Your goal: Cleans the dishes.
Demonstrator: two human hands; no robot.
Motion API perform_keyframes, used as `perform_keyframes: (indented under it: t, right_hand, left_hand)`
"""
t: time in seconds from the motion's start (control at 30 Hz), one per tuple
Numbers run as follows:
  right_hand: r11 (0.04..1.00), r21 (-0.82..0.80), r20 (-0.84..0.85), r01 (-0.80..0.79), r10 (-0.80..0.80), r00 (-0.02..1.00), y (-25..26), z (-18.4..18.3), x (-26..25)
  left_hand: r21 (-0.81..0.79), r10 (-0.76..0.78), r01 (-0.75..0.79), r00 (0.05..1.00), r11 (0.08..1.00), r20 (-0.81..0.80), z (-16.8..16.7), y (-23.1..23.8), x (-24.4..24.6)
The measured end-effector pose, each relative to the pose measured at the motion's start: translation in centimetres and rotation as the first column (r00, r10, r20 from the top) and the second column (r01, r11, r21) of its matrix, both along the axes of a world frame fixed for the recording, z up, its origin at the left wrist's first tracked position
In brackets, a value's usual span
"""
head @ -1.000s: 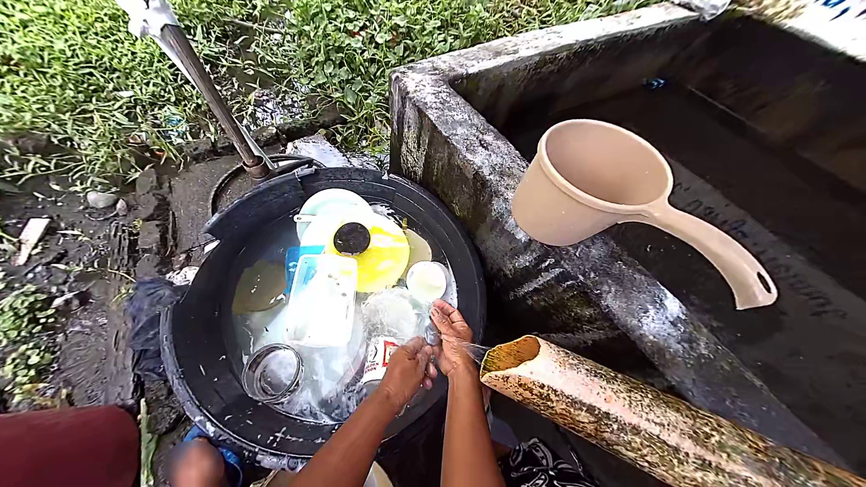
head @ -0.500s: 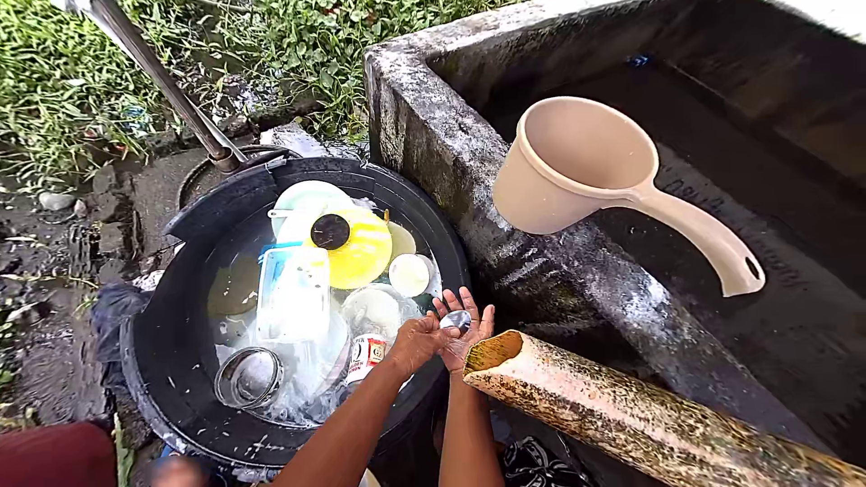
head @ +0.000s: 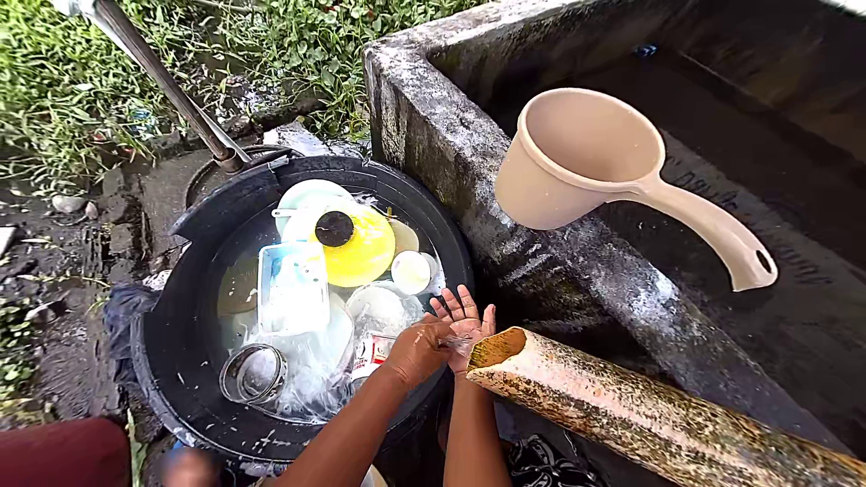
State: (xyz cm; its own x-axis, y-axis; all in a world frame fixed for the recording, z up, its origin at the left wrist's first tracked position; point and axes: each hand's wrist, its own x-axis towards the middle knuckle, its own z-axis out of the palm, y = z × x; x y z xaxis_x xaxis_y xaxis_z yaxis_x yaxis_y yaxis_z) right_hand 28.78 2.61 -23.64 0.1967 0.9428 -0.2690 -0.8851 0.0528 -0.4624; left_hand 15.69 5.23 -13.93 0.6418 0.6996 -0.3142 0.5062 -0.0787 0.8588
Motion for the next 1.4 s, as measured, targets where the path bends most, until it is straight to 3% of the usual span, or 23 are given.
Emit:
perform_keyframes:
  t: [0.1, 0.17, 0.23, 0.37, 0.43, 0.53, 0.6, 0.7, 0.8, 0.93, 1.07, 1.13, 1.23, 1.4]
  right_hand:
    - [1.000, -0.014, -0.009, 0.006, -0.006, 1.000, 0.0, 0.9, -0.2]
    - [1.000, 0.024, -0.028, 0.002, -0.002, 1.000, -0.1, 0.6, -0.2]
    - [0.998, -0.058, 0.002, 0.038, -0.038, 0.999, 0.1, 1.7, -0.8]
    - [0.970, -0.242, 0.233, 0.004, 0.055, 0.971, 0.7, 3.5, -1.5]
    - [0.947, -0.321, 0.358, -0.031, 0.152, 0.921, 1.0, 3.4, -2.2]
    - [0.915, -0.386, 0.406, -0.121, 0.287, 0.868, 1.2, 3.2, -4.8]
    - [0.883, -0.419, 0.432, -0.212, 0.399, 0.809, 1.7, 3.9, -7.3]
    - [0.807, -0.471, 0.500, -0.356, 0.577, 0.646, 2.7, 5.9, -11.5]
    - [0.741, -0.512, 0.561, -0.434, 0.671, 0.484, 2.8, 7.8, -14.8]
    - [0.673, -0.566, 0.612, -0.476, 0.730, 0.304, 1.9, 8.8, -16.8]
    - [0.660, -0.626, 0.618, -0.416, 0.745, 0.252, 0.2, 10.3, -16.7]
    - [0.635, -0.663, 0.627, -0.396, 0.760, 0.171, -0.9, 11.7, -16.5]
    - [0.586, -0.719, 0.629, -0.374, 0.778, 0.010, -1.9, 12.8, -16.3]
    - [0.396, -0.823, 0.545, -0.408, 0.751, -0.372, -3.9, 14.8, -17.2]
  left_hand:
    - [0.080, -0.047, 0.054, 0.995, 0.995, -0.089, 0.7, 0.0, 0.4]
    - [0.107, -0.041, 0.047, 0.997, 0.993, -0.062, 1.0, 0.0, 0.5]
    - [0.128, -0.028, 0.033, 0.999, 0.991, -0.037, 1.4, 0.2, -0.3]
    - [0.211, 0.053, -0.041, 0.997, 0.977, -0.052, 4.5, 1.5, -5.5]
    - [0.281, 0.139, -0.103, 0.984, 0.954, -0.112, 7.1, 2.4, -10.4]
    - [0.327, 0.356, -0.277, 0.910, 0.904, -0.214, 11.8, 2.5, -20.5]
    - [0.398, 0.572, -0.472, 0.800, 0.787, -0.182, 14.0, 0.5, -28.2]
    - [0.479, 0.842, -0.718, 0.533, 0.505, -0.088, 15.2, -5.4, -39.5]
    - [0.512, 0.963, -0.817, 0.248, 0.265, -0.103, 14.4, -12.9, -47.6]
    - [0.529, 0.980, -0.838, 0.029, 0.131, -0.197, 12.1, -19.9, -53.9]
    - [0.508, 0.960, -0.855, -0.049, 0.103, -0.277, 9.3, -22.3, -56.8]
    - [0.464, 0.959, -0.883, -0.068, 0.069, -0.274, 8.5, -22.9, -57.1]
    - [0.450, 0.962, -0.893, -0.110, 0.015, -0.250, 6.6, -24.2, -57.2]
    - [0.655, 0.967, -0.749, -0.080, 0.102, -0.242, 3.8, -27.5, -55.1]
